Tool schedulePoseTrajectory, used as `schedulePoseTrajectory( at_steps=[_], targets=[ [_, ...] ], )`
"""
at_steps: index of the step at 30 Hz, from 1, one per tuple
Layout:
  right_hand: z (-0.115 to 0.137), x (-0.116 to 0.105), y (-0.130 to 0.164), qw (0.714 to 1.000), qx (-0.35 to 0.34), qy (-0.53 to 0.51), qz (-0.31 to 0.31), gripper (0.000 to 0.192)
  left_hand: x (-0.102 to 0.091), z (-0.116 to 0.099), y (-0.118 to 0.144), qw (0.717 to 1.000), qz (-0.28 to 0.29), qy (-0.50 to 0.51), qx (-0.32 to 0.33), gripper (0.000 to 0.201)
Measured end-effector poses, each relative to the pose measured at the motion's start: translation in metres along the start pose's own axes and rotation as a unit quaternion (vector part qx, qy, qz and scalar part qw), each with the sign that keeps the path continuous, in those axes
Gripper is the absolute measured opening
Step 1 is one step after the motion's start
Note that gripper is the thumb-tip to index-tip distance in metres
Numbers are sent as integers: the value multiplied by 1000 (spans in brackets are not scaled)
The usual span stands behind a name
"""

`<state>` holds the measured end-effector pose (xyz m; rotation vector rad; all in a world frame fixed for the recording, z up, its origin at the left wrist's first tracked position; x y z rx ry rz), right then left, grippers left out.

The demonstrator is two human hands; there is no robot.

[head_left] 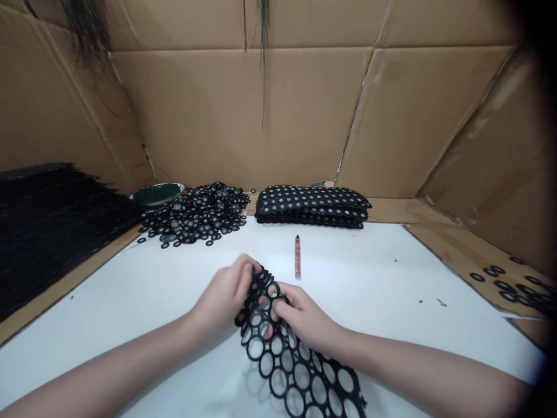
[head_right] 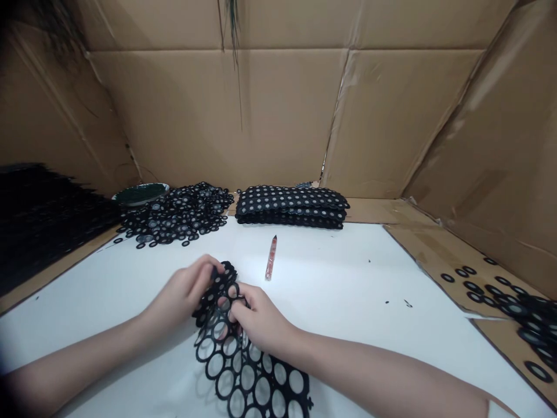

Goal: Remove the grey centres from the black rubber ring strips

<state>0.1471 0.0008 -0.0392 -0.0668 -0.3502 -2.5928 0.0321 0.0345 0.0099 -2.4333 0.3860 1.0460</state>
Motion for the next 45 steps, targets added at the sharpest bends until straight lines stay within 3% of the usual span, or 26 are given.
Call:
schedulePoseTrajectory(
  at_steps=[2, 4, 8, 11, 15, 19, 22, 25, 27, 30, 34, 39, 41, 45],
  targets=[
    [-1, 0, 0, 999, 9, -36, 7, 8, -20, 8, -3, 996, -89, -5, -25, 32],
    [0, -1, 0, 999, 12, -38, 2, 8, -28, 13, -3, 992, -120, -4, -38, 31],
    [2, -8, -4, 999, 36, 18, -8, 9, -9, 16, -2, 998, -31, 32, -37, 27],
    [-1, -14, -8, 996, 83, 20, 15, 29, 7, 17, -1, 992, 22, 111, -52, 27],
    [-5, -18, -10, 990, 136, 37, 33, 28, 15, 22, -2, 958, 41, 251, -133, 29],
    [-4, -18, -10, 992, 115, 54, 18, 15, 16, 24, -2, 931, 40, 326, -162, 28],
    [-2, -15, -10, 994, 83, 61, 22, 7, 16, 24, -1, 949, 43, 281, -133, 21],
    [-1, -13, -9, 994, 65, 81, 27, 6, 12, 16, 0, 989, 18, 141, -45, 23],
    [-2, -11, -9, 993, 59, 93, 32, 8, 12, 8, 1, 998, 5, 70, 3, 24],
    [-3, -9, -9, 993, 52, 97, 32, 9, 15, 2, 4, 999, 8, 29, 22, 26],
    [-4, -8, -9, 993, 46, 104, 27, 9, 19, -4, 8, 999, 19, -6, 38, 27],
    [-3, -7, -7, 992, 30, 118, 23, 8, 28, -5, 9, 995, 86, 3, 40, 23],
    [-4, -8, -8, 993, 39, 106, 23, 8, 25, -1, 5, 996, 70, 45, 23, 26],
    [-5, -14, -13, 997, 52, 62, -10, 7, 11, 5, -3, 995, -29, 93, -16, 27]
  ],
)
Point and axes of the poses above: each hand's wrist, its own y-axis away from the middle knuckle, its own x-axis out of the palm, z = x × y, the point moved 6 cm from there along -y, towards the middle knuckle, and after that the axes turned 11 degrees about x, right-handed, at the moved point
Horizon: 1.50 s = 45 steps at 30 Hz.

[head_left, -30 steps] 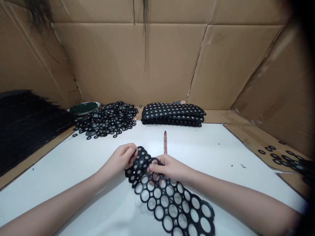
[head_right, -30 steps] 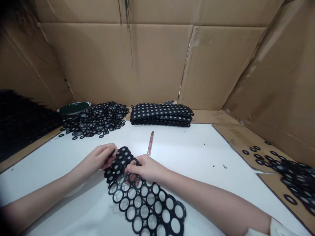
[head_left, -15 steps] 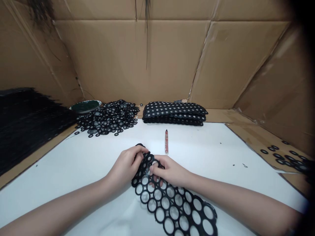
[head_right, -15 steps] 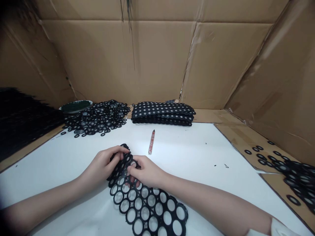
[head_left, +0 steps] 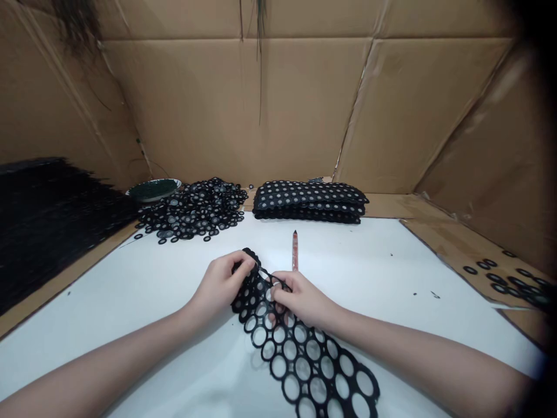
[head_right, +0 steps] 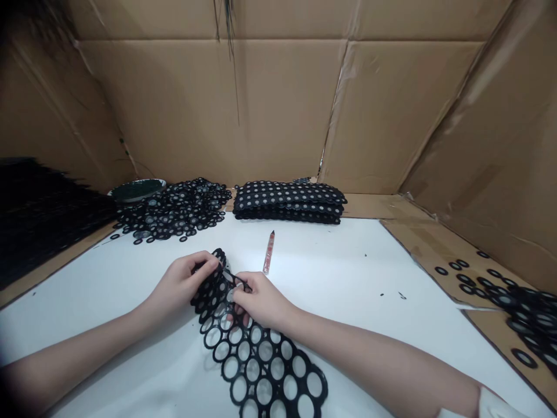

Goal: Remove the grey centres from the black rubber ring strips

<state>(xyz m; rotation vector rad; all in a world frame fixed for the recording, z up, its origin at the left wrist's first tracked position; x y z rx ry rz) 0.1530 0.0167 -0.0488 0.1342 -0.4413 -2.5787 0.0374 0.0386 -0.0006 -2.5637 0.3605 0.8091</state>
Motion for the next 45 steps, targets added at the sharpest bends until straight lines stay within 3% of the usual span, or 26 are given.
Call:
schedulePoseTrajectory(
  at_steps=[6, 8, 10, 14, 17, 23, 27, 32, 34, 36, 40, 45],
  targets=[
    [-1, -1, -1, 999, -17, -41, -15, 6, -14, 16, -1, 986, -107, 109, -68, 28],
    [-1, -2, 0, 998, -16, -50, -22, 7, -22, 20, 0, 982, -142, 94, -76, 30],
    [-1, -2, 0, 999, -13, -41, -27, 6, -22, 15, 0, 992, -115, 29, -50, 29],
    [3, -1, 2, 999, -28, -27, -34, 1, 5, 0, 9, 998, 25, -60, 2, 23],
    [5, 1, 5, 998, -43, -36, -21, 7, 19, -7, 16, 994, 87, -64, 11, 22],
    [8, 7, 10, 997, -71, -13, 15, 16, 22, -12, 20, 987, 160, -6, -4, 16],
    [10, 6, 9, 996, -82, -22, 9, 18, 17, -2, 10, 991, 124, 45, -15, 21],
    [14, -2, 7, 993, -95, -56, -38, 10, -20, 27, -8, 996, -55, 22, -71, 24],
    [15, -4, 8, 991, -107, -62, -49, 10, -30, 27, -8, 994, -84, -8, -67, 24],
    [14, -5, 8, 991, -105, -63, -54, 10, -26, 17, -4, 997, -54, -35, -36, 24],
    [7, -8, 6, 992, -77, -41, -89, 12, -1, -8, 11, 995, 44, -85, 38, 23],
    [7, -8, 6, 991, -98, -28, -88, 14, 17, -11, 21, 992, 89, -85, 31, 22]
  ],
)
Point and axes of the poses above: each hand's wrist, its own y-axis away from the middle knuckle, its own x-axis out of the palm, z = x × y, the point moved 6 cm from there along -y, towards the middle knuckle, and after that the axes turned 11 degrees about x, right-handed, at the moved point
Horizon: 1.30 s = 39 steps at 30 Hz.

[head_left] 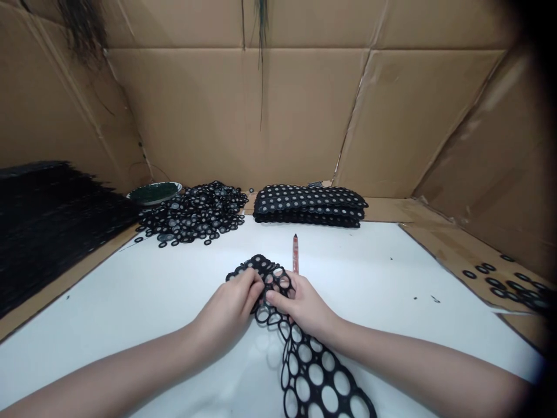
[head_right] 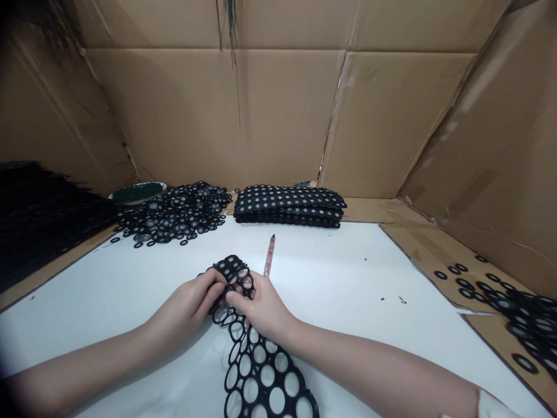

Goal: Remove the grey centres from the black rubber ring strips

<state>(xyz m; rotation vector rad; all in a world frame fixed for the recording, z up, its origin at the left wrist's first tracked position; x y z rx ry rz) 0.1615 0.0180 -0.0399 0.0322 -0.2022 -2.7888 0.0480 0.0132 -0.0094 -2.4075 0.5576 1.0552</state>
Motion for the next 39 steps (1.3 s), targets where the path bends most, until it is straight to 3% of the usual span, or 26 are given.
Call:
schedulePoseTrajectory(
  at_steps=[4, 9, 11, 15, 17, 19, 24, 30, 39],
  targets=[
    [0, -1, 0, 1000, -15, 2, -9, 17, 9, 4, 0, 998, 35, 56, -21, 20],
    [3, 3, -1, 999, -19, -25, 20, 15, 10, 13, -9, 989, 18, 145, -34, 19],
    [4, 2, -2, 999, -8, -32, 8, 13, 1, 20, -15, 987, -20, 153, -41, 20],
    [-3, -9, -2, 994, 79, -32, -64, 14, -35, 34, -18, 983, -155, 78, -65, 18],
    [-6, -12, -1, 991, 96, -36, -85, 15, -46, 38, -16, 978, -185, 53, -86, 20],
    [-6, -13, -1, 991, 92, -47, -83, 16, -46, 35, -13, 982, -165, 28, -88, 23],
    [-6, -12, -2, 991, 89, -66, -69, 18, -19, 12, -8, 999, -42, -12, -24, 20],
    [-8, -12, -3, 994, 73, -56, -51, 17, -12, 3, -5, 998, -15, -59, -11, 26],
    [1, -6, 1, 998, 26, -57, -21, 12, 3, 11, -5, 994, 80, -81, -2, 30]
  ],
)
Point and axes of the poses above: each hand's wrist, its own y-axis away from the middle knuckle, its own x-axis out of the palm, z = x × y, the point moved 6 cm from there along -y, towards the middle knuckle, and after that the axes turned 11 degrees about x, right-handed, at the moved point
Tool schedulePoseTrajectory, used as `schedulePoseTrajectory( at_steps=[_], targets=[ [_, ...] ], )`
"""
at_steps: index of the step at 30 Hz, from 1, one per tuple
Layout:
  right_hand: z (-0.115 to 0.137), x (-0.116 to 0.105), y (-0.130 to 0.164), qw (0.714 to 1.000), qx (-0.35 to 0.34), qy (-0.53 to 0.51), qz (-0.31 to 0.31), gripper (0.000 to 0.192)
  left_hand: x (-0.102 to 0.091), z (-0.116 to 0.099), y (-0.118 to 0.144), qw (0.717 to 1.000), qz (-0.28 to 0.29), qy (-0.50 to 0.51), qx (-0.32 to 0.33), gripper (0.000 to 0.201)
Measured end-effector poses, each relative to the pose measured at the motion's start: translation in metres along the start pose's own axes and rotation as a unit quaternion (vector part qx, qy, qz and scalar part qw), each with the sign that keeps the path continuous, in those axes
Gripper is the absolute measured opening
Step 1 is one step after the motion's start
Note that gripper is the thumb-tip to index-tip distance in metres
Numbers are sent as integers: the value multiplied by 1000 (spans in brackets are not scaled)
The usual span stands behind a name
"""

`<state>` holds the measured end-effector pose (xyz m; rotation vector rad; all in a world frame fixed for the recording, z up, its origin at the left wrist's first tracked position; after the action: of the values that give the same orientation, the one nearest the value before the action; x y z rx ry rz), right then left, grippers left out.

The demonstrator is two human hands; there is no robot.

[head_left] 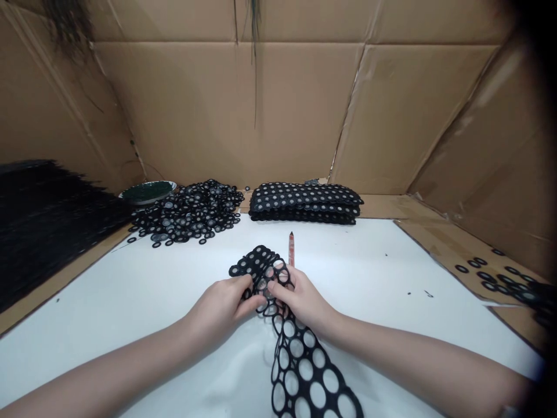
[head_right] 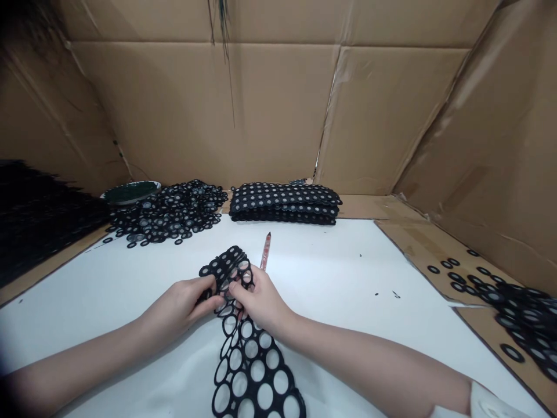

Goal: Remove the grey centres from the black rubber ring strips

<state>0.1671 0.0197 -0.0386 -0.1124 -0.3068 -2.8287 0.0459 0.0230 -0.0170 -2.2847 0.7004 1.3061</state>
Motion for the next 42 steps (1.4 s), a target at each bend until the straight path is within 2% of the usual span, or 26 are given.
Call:
schedulePoseTrajectory(
  at_steps=[6, 11, 13, 16, 18, 19, 21, 26, 28, 31, 35, 38, 40, 42],
  targets=[
    [-5, 4, -2, 998, 44, -26, 25, 13, 4, -4, 0, 993, 61, 95, -25, 35],
    [-7, 3, -5, 997, 70, -3, 20, 16, 5, 11, -7, 978, 63, 193, -43, 33],
    [-9, 1, -6, 995, 101, 11, 7, 17, -7, 20, -10, 979, 18, 194, -57, 32],
    [-13, -1, -7, 990, 141, 15, 4, 19, -40, 31, -10, 984, -117, 112, -73, 31],
    [-14, 1, -6, 991, 135, 3, 10, 19, -57, 32, -5, 976, -194, 56, -83, 30],
    [-13, 2, -6, 993, 120, -4, 15, 20, -60, 31, -3, 974, -210, 34, -82, 29],
    [-11, 4, -6, 996, 86, -9, 22, 21, -56, 26, -3, 978, -198, -1, -64, 26],
    [-7, 4, -3, 999, 42, 8, 18, 22, -18, 14, -5, 994, -98, -50, -17, 22],
    [-6, 4, -3, 999, 37, 1, 20, 22, -7, 11, -5, 997, -67, -29, -7, 23],
    [-5, 4, -2, 999, 30, -5, 25, 22, -2, 6, -4, 998, -34, 48, -6, 25],
    [-5, 5, -2, 999, 21, -11, 30, 20, -5, 1, -3, 994, -16, 109, 6, 21],
    [-6, 7, -2, 998, 32, -15, 42, 22, -2, 5, -7, 989, -4, 149, 11, 23],
    [-6, 8, -3, 998, 48, -18, 47, 25, -1, 13, -11, 983, -19, 185, -3, 26],
    [-7, 7, -3, 996, 71, -17, 44, 25, -6, 24, -14, 978, -57, 200, -31, 26]
  ],
)
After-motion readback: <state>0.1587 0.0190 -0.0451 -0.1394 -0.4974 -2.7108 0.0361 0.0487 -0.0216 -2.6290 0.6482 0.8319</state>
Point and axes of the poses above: each hand's wrist, its own y-axis away from the middle knuckle, its own x-axis out of the palm, z = x × y, the point moved 6 cm from there along -y, towards the middle knuckle, and after that the axes turned 11 degrees about x, right-handed, at the moved point
